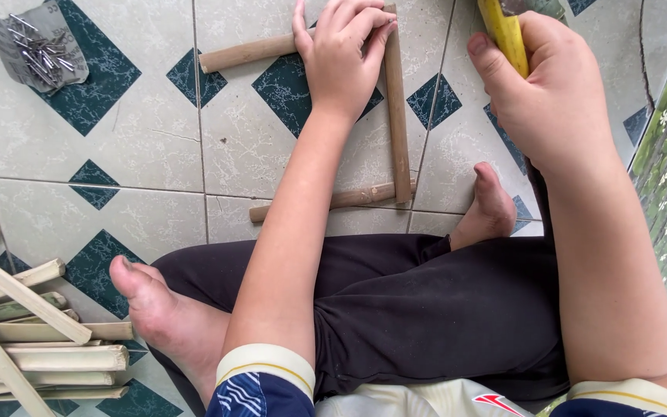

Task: Assembling a bamboo structure by aligning pieces and hammering nails into the joints.

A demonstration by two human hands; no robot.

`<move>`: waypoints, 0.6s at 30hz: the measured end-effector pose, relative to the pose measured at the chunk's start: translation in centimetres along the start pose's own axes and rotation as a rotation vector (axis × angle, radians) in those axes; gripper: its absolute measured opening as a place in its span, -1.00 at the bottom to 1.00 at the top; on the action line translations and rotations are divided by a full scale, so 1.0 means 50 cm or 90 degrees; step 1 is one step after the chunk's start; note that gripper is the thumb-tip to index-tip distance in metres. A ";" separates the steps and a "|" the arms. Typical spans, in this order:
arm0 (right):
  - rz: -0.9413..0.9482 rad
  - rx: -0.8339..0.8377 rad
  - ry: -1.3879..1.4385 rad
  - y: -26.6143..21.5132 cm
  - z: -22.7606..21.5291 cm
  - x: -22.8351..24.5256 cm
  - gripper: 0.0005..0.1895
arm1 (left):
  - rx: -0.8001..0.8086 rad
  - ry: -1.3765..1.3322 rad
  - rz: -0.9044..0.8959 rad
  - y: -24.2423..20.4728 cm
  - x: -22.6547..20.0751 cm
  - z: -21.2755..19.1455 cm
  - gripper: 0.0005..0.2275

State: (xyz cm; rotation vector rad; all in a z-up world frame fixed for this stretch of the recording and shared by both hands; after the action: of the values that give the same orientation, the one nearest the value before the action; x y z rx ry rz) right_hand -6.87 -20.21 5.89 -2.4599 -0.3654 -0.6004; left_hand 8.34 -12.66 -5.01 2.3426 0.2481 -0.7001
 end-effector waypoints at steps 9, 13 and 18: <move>-0.044 0.024 -0.109 0.006 0.033 -0.007 -0.65 | 0.016 -0.019 -0.041 -0.003 0.012 0.006 -0.93; -0.114 0.031 -0.160 0.017 0.065 -0.021 -0.62 | 0.043 0.035 -0.048 -0.019 0.022 0.019 -0.93; -0.144 -0.009 -0.202 0.014 0.074 -0.014 -0.66 | 0.033 0.011 -0.051 -0.006 0.014 0.005 -0.98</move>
State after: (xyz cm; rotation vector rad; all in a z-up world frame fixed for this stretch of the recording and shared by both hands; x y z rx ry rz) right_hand -5.96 -18.67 2.48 -2.5486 -0.7756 -0.2989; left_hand 8.73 -12.61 -5.71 2.3994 0.3374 -0.7325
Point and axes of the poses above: each hand's wrist, its own y-axis towards the middle knuckle, its own z-axis out of the palm, x = y × z, the point moved 4 cm from there along y, towards the middle knuckle, and after that the axes turned 14 degrees about z, right-handed, at the moved point
